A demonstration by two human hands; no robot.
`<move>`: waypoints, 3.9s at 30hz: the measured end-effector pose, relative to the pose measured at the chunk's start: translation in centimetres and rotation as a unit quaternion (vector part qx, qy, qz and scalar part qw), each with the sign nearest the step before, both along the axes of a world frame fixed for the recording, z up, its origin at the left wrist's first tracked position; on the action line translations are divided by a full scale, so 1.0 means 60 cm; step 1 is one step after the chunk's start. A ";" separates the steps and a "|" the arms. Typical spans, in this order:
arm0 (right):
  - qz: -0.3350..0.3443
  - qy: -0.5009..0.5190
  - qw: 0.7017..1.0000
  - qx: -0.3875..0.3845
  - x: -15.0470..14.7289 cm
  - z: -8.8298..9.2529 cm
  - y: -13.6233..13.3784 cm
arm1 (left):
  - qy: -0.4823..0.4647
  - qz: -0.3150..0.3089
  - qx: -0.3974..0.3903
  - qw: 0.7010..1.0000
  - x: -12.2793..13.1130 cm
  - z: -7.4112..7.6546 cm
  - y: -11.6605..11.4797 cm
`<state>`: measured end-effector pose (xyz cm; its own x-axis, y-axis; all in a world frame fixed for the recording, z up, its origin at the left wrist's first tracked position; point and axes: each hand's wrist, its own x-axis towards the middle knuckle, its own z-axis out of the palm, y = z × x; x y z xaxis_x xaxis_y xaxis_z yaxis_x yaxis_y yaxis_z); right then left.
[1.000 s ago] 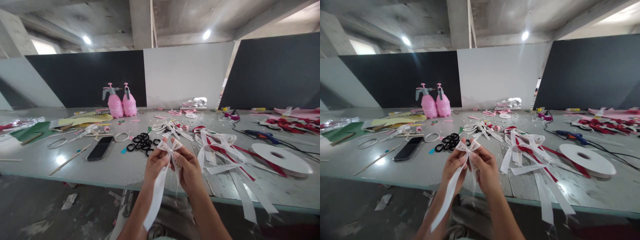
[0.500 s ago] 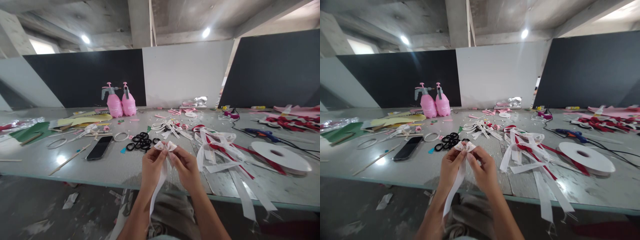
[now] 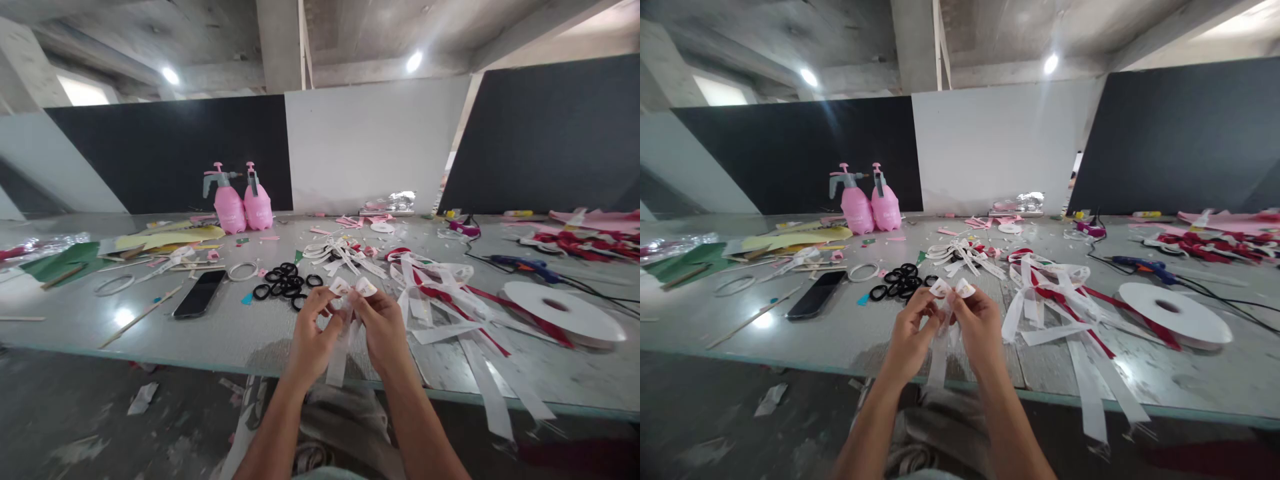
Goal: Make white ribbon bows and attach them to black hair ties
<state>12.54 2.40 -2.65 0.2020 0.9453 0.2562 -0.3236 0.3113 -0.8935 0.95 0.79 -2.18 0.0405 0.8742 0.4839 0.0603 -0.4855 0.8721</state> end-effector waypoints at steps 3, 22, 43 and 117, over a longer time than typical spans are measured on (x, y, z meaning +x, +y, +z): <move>0.009 0.030 0.999 -0.020 0.007 -0.001 0.000 | 0.037 0.058 0.048 0.996 -0.006 -0.007 0.003; 0.039 0.018 0.997 -0.060 -0.015 -0.014 -0.012 | -0.211 0.019 -0.134 0.968 -0.004 -0.011 0.019; 0.093 -0.092 0.991 -0.008 0.009 -0.007 -0.007 | -0.106 -0.071 -0.133 0.983 -0.015 -0.014 0.018; 0.178 0.057 0.978 -0.094 0.009 -0.007 -0.012 | -0.127 -0.120 -0.168 0.970 -0.007 -0.018 0.012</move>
<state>13.09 1.65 -3.06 -0.1315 0.9892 0.0652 -0.4821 -0.0064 -0.8761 0.50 1.53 -3.23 0.1797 0.9645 0.1937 -0.2561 -0.1443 0.9558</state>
